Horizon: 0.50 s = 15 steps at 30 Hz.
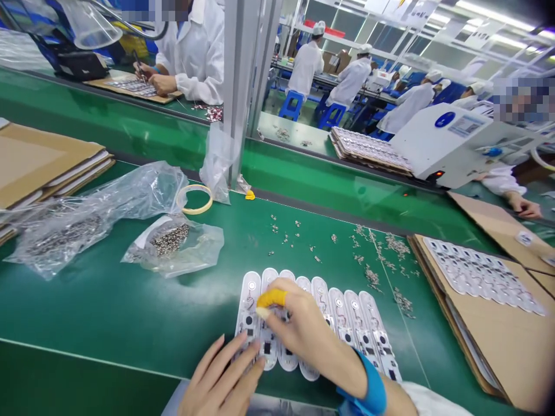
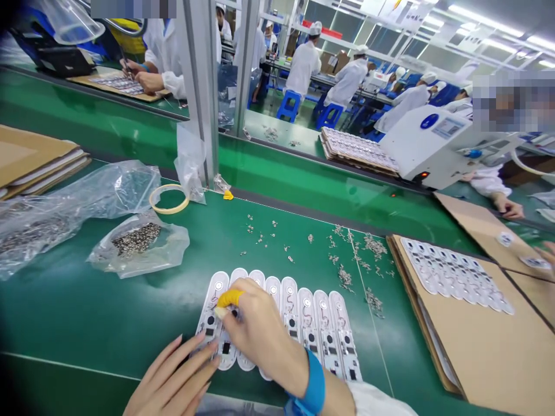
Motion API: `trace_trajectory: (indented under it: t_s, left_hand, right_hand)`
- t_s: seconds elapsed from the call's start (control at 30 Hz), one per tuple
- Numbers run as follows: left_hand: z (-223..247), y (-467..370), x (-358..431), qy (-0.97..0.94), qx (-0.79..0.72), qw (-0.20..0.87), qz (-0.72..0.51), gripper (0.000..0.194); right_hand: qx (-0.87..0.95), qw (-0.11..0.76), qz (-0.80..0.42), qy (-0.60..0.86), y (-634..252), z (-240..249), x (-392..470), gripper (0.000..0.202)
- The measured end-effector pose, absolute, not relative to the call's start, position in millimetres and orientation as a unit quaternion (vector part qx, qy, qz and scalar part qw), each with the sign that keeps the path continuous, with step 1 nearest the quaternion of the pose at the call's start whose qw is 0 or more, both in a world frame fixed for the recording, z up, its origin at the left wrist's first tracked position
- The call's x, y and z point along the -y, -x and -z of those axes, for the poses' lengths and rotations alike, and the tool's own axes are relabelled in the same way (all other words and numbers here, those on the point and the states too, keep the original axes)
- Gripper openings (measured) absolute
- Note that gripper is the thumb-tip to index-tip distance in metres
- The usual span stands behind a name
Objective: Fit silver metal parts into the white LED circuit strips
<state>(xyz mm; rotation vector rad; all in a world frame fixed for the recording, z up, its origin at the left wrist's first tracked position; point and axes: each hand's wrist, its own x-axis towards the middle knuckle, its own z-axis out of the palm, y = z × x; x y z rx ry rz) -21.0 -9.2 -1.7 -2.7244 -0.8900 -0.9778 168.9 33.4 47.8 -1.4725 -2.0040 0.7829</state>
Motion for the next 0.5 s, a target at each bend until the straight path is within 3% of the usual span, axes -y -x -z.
trace_trajectory:
  t_s: [0.13, 0.5]
  left_hand:
    - [-3.3, 19.9, 5.2, 0.903, 0.274, 0.084, 0.319, 0.042]
    - [6.1, 20.6, 10.2, 0.895, 0.291, 0.077, 0.329, 0.039]
  right_hand:
    - [0.761, 0.209, -0.270, 0.552, -161.1, -39.4, -34.3, 0.008]
    - [0.804, 0.120, -0.210, 0.543, -159.1, -38.7, -40.8, 0.012]
